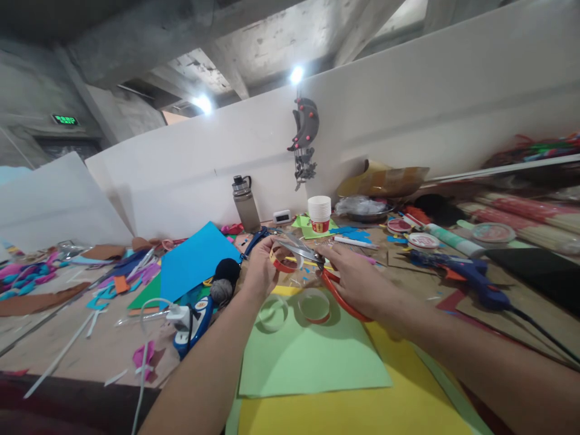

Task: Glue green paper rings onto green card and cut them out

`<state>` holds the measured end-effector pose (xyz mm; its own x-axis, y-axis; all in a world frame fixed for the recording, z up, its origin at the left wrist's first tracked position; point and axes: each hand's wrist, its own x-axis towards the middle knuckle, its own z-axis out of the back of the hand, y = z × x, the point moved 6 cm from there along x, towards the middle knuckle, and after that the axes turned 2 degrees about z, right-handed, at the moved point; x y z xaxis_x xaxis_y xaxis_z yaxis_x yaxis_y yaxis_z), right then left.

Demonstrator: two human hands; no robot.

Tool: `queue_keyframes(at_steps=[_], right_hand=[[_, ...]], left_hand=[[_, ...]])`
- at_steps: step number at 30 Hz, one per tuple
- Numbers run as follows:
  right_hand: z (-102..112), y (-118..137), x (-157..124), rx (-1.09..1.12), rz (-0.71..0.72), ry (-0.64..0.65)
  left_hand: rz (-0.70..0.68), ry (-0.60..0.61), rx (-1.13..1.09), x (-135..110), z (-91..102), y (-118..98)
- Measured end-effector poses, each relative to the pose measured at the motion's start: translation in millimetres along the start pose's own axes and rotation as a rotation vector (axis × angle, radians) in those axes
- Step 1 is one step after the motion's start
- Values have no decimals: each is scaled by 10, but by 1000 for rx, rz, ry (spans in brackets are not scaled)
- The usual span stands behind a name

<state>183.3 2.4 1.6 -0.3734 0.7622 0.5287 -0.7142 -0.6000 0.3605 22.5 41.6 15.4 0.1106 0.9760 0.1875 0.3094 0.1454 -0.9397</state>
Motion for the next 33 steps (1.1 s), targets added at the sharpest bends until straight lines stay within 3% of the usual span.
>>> queue_keyframes(at_steps=[12,22,29,33], right_hand=[[16,-5,-19,-96,38,-1],[57,-1,-9,-59,-17,16],[120,-143,54,174,-268,-67],[53,-91,54,192,-141,-67]], left_hand=[[42,87,35,4,11,11],[69,176,57,-18,-36,-7],[-24,-47,0,57,36,33],[-59,-76,-2,14,-21,-25]])
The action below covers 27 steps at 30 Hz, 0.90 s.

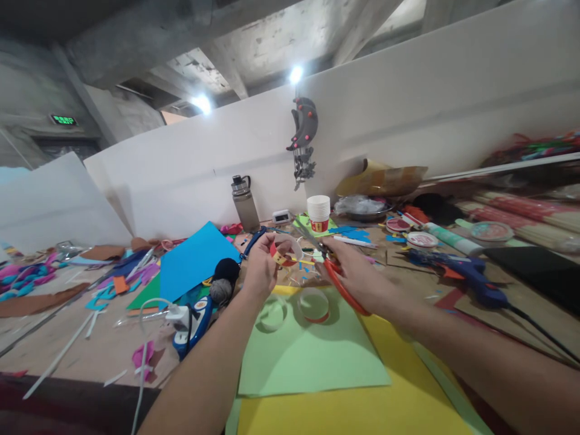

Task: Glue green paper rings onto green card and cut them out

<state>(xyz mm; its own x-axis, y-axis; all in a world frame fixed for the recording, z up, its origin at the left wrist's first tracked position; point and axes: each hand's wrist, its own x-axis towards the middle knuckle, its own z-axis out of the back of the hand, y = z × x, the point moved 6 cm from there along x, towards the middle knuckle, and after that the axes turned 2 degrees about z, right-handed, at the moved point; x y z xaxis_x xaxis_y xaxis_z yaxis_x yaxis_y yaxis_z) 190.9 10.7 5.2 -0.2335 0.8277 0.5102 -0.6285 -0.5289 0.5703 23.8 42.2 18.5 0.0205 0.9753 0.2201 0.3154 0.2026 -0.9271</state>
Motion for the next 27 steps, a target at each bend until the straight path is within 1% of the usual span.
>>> queue_keyframes(at_steps=[3,7,9,13,20,27], right_hand=[[-81,-7,-31,-20,95,17],[-133,-30,-50,-61,158,31],[-135,-40,-52,-74,155,37],[-122,-36,-54,-93,145,40],[-85,17,-62,-131,182,12],[-67,36,-63,-146,199,5]], left_hand=[[12,-25,-32,-48,-32,-53],[51,10,-25,-67,-59,-36],[66,33,-19,-66,-59,-5],[43,90,-35,-72,-69,11],[51,99,-31,-68,-45,20],[17,148,-35,-52,-36,29]])
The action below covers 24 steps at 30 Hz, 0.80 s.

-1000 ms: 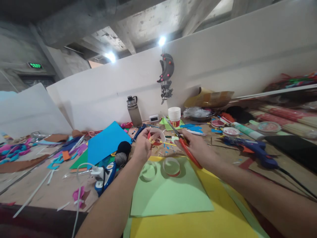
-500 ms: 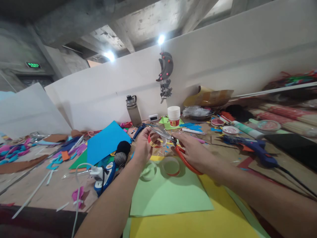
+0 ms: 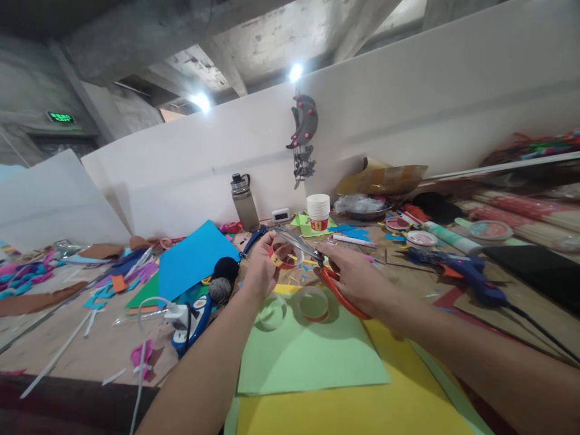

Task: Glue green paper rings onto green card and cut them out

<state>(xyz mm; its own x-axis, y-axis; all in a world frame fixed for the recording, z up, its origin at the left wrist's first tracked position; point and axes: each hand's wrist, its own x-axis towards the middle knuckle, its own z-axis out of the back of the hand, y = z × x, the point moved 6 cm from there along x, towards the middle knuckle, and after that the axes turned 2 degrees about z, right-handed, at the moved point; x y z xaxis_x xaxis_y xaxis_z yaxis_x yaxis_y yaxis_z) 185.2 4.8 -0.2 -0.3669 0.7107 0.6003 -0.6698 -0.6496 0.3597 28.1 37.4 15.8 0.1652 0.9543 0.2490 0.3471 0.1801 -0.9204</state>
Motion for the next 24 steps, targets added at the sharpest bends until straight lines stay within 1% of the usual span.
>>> queue_keyframes(at_steps=[6,9,14,18,24], right_hand=[[26,21,-3,-16,-10,3],[42,32,-12,-19,-6,0],[63,50,-13,-48,-3,-2],[63,50,-10,-60,-25,18],[64,67,-7,-64,-43,60]], left_hand=[[-6,19,-58,21,35,25],[-11,53,-51,22,20,15],[1,56,-7,20,18,5],[-16,81,6,17,-1,-18],[-12,79,11,14,-25,-45]])
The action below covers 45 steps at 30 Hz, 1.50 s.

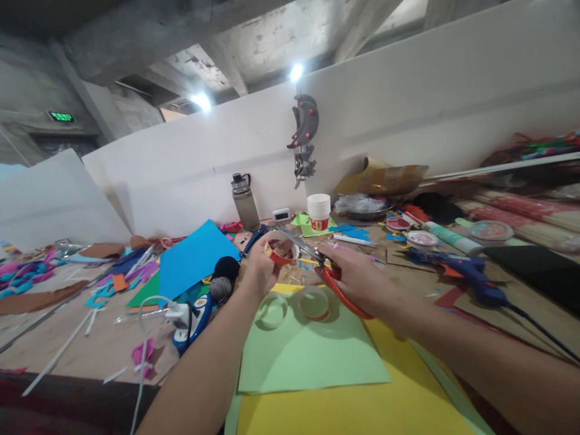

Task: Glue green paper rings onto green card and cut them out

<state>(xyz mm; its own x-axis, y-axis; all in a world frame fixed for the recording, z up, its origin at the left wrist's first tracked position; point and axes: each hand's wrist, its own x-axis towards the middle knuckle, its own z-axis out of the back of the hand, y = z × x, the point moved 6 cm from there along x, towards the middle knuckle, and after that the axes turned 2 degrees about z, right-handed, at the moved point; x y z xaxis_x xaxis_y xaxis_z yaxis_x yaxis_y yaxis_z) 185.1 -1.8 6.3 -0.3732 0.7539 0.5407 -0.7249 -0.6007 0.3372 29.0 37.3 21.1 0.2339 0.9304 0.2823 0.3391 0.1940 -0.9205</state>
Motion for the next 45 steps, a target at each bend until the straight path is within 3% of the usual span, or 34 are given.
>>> queue_keyframes(at_steps=[12,23,27,34,37,41,45], right_hand=[[-2,-13,-10,-54,-27,17],[41,-54,73,236,-75,-47],[-23,-60,43,194,-26,-41],[-57,-84,22,178,19,-71],[-14,-134,29,298,-104,-105],[6,-172,9,690,-305,-174],[-11,-77,14,983,-370,-153]], left_hand=[[31,-157,30,13,74,-10],[84,-48,-11,39,55,52],[136,-85,-36,34,57,107],[103,-95,20,31,45,101],[114,-94,5,32,59,103],[189,-68,32,14,38,158],[67,-75,167,-17,-31,93]])
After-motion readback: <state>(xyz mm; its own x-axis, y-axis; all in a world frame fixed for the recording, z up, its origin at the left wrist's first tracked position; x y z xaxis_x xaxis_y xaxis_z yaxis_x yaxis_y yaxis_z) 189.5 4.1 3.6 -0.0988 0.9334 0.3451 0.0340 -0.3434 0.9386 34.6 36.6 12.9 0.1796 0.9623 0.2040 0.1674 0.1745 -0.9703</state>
